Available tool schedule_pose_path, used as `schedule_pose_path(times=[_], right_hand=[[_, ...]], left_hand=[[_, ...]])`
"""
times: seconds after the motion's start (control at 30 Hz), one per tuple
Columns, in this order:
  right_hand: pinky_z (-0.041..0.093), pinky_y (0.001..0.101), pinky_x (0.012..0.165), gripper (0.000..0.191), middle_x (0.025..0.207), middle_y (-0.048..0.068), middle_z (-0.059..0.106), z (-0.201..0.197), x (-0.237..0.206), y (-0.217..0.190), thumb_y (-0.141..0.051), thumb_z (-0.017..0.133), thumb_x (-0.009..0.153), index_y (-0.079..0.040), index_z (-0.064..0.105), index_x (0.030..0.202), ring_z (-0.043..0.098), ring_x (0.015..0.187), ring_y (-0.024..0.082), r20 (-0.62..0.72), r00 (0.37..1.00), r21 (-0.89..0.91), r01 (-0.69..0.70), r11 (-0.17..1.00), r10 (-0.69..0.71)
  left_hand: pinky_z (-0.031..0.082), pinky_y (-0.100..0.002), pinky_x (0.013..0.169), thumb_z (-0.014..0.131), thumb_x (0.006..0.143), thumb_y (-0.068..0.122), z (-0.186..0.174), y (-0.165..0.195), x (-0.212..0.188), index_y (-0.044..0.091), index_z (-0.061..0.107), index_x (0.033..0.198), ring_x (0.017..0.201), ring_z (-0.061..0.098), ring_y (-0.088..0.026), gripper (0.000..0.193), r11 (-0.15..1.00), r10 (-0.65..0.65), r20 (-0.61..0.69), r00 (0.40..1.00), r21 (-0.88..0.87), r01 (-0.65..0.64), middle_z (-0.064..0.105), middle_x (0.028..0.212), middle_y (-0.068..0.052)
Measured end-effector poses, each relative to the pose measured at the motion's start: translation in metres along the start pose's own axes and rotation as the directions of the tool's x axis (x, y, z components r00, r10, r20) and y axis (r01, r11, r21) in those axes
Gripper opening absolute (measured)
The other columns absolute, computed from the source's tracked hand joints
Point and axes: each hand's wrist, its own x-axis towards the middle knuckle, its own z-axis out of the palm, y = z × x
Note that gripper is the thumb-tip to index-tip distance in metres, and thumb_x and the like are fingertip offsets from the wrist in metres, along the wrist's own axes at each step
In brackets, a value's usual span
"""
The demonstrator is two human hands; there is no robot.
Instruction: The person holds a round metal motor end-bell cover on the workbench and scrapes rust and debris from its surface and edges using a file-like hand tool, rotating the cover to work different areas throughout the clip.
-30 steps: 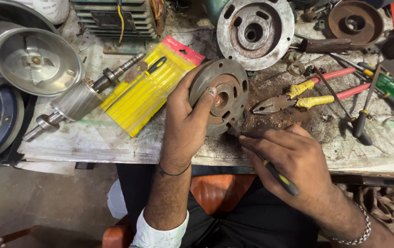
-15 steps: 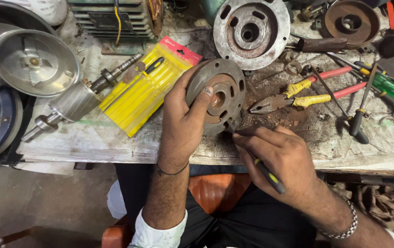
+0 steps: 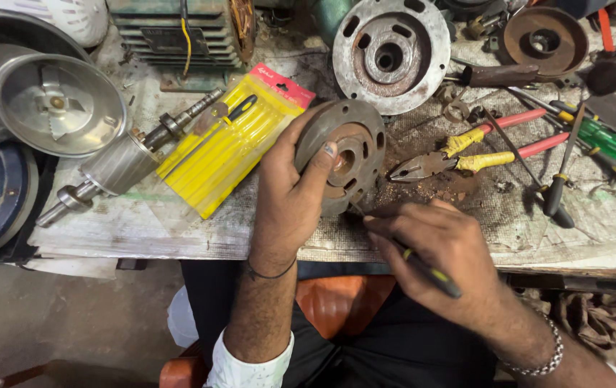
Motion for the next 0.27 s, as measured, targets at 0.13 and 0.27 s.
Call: schedule_pose_path(times=[0.13, 0.27], right_hand=[[0.049, 0.0369, 0.066, 0.021, 0.096, 0.010, 0.075, -0.002, -0.007, 0.011, -0.005, 0.073, 0.080, -0.003, 0.071, 0.101, 0.071, 0.079, 0.023, -0.082, 0.989, -0.078, 0.116, 0.990, -0.122], [0.051, 0.0358, 0.066, 0.018, 0.086, 0.005, 0.075, 0.016, -0.022, 0.020, -0.010, 0.078, 0.085, -0.007, 0.076, 0.103, 0.071, 0.071, 0.018, 0.027, 1.000, -0.131, 0.004, 0.991, -0.001]], left_hand=[[0.052, -0.033, 0.112, 0.061, 0.104, 0.002, 0.001, -0.002, -0.002, -0.005, 0.055, 0.142, 0.125, 0.064, -0.017, 0.039, 0.999, -0.012, 0.006, 1.000, -0.031, 0.012, 0.067, 0.133, -0.012], [0.051, -0.033, 0.113, 0.061, 0.104, 0.003, 0.000, -0.004, -0.002, -0.006, 0.055, 0.142, 0.126, 0.063, -0.017, 0.039, 0.999, -0.018, -0.005, 1.000, -0.036, 0.017, 0.067, 0.134, -0.012]])
